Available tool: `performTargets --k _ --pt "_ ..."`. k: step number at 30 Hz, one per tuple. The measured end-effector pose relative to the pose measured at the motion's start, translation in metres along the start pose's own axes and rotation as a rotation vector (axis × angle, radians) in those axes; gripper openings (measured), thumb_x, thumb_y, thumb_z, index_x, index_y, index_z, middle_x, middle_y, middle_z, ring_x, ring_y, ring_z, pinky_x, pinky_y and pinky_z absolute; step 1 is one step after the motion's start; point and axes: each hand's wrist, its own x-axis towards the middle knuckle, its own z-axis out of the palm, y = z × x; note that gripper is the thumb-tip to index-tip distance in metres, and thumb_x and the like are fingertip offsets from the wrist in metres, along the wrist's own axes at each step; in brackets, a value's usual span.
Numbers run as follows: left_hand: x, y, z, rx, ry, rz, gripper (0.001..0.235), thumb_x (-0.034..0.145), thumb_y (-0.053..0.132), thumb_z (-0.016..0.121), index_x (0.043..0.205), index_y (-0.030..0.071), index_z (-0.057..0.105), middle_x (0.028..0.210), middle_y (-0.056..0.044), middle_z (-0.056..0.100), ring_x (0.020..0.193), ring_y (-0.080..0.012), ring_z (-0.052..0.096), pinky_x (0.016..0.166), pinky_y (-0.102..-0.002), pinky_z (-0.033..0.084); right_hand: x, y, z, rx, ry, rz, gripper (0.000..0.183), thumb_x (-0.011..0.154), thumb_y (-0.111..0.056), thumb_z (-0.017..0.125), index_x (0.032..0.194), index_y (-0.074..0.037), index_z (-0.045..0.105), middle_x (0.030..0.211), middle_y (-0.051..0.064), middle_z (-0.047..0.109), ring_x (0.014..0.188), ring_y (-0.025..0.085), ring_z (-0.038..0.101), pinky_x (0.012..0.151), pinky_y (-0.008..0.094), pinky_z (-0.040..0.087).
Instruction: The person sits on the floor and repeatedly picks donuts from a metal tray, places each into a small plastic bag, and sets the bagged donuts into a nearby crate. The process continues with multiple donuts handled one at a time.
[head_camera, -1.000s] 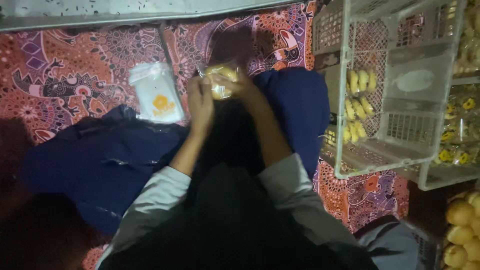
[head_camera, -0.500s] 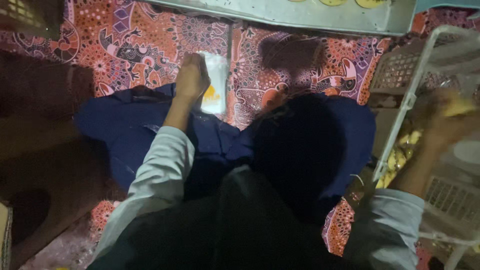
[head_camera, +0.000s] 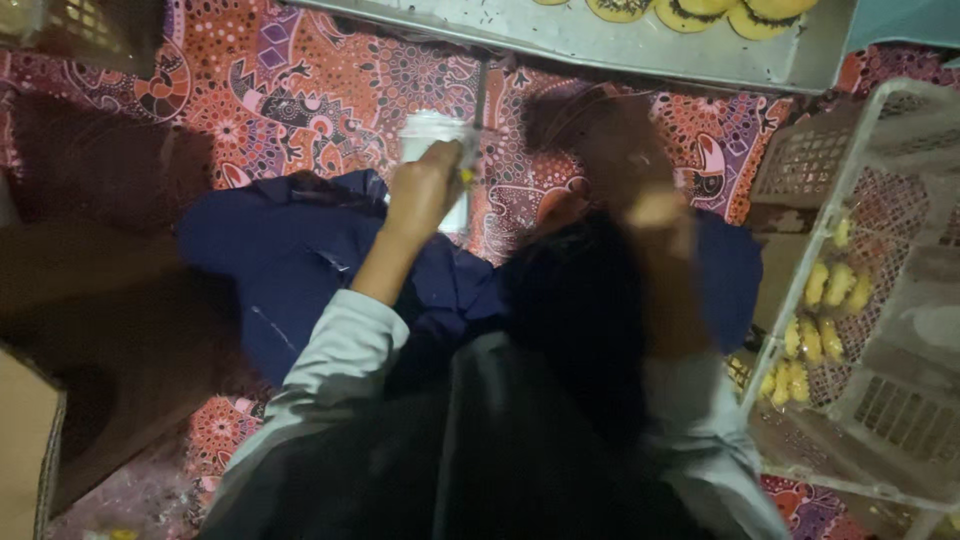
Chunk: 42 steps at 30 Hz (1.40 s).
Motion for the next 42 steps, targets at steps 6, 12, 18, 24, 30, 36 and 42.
performTargets --k 6,12,18,24,30,36,42 --pt "0.005 0.061 -0.054 -0.077 0.465 0.109 0.044 0.082 0.007 0.072 0.122 0.001 0.056 0.111 -0.024 0.063 0.096 -0.0442 0.065 0.078 -0.045 0.056 0.070 -0.122 0.064 0.354 -0.103 0.016 0.020 0.096 -0.019 0.071 0.113 -0.009 0.072 0.103 0.016 0.073 0.087 0.032 0.072 0.079 0.043 0.058" --pt "0.021 0.049 -0.073 -0.468 0.527 -0.329 0.037 0.089 -0.003 0.059 0.126 0.005 0.061 0.103 -0.011 0.076 0.084 -0.0200 0.075 0.073 -0.031 0.058 0.070 -0.184 0.013 0.159 0.318 -0.182 0.028 0.091 -0.013 0.073 0.113 0.002 0.068 0.110 0.021 0.070 0.099 0.037 0.068 0.089 0.041 0.053" --pt "0.008 0.078 -0.060 -0.436 0.551 -0.043 0.025 0.092 -0.006 0.063 0.113 0.006 0.069 0.109 -0.013 0.074 0.100 -0.0248 0.074 0.090 -0.032 0.058 0.040 -0.200 -0.002 0.241 0.241 -0.238 0.024 0.101 -0.002 0.065 0.124 -0.010 0.068 0.135 0.011 0.066 0.126 0.030 0.069 0.123 0.046 0.040" --pt "0.010 0.084 -0.065 -1.571 0.684 -0.133 0.054 0.079 -0.007 0.070 0.128 0.014 0.062 0.131 -0.009 0.064 0.121 -0.0329 0.064 0.092 -0.046 0.054 0.061 -0.175 0.011 0.297 0.134 -0.295 0.037 0.097 -0.007 0.069 0.133 -0.001 0.064 0.137 0.024 0.063 0.130 0.035 0.063 0.111 0.038 0.049" --pt "0.051 0.008 -0.045 -2.102 0.566 -0.216 0.025 0.102 -0.004 0.065 0.125 0.007 0.061 0.122 -0.012 0.065 0.109 -0.0289 0.066 0.105 -0.049 0.053 0.105 -0.151 -0.022 0.365 0.101 -0.171 0.025 0.098 -0.024 0.064 0.114 -0.007 0.073 0.116 0.015 0.073 0.109 0.029 0.068 0.094 0.036 0.055" --pt "0.054 -0.013 -0.051 -2.402 0.699 -0.477 0.026 0.096 0.031 0.075 0.107 0.010 0.064 0.099 -0.008 0.067 0.098 -0.0268 0.065 0.104 -0.054 0.055 0.184 -0.058 -0.036 -0.419 0.319 -0.131 0.050 0.069 -0.046 0.089 0.104 -0.011 0.077 0.111 0.014 0.067 0.096 0.031 0.066 0.081 0.041 0.055" --pt "0.054 -0.028 -0.061 -2.446 0.734 -0.602 0.054 0.088 0.051 0.071 0.105 0.000 0.065 0.096 -0.016 0.071 0.101 -0.0364 0.065 0.098 -0.051 0.050 0.165 -0.080 -0.026 -0.065 0.241 0.066 0.046 0.084 -0.034 0.091 0.111 -0.006 0.065 0.108 0.015 0.064 0.095 0.025 0.063 0.079 0.035 0.054"
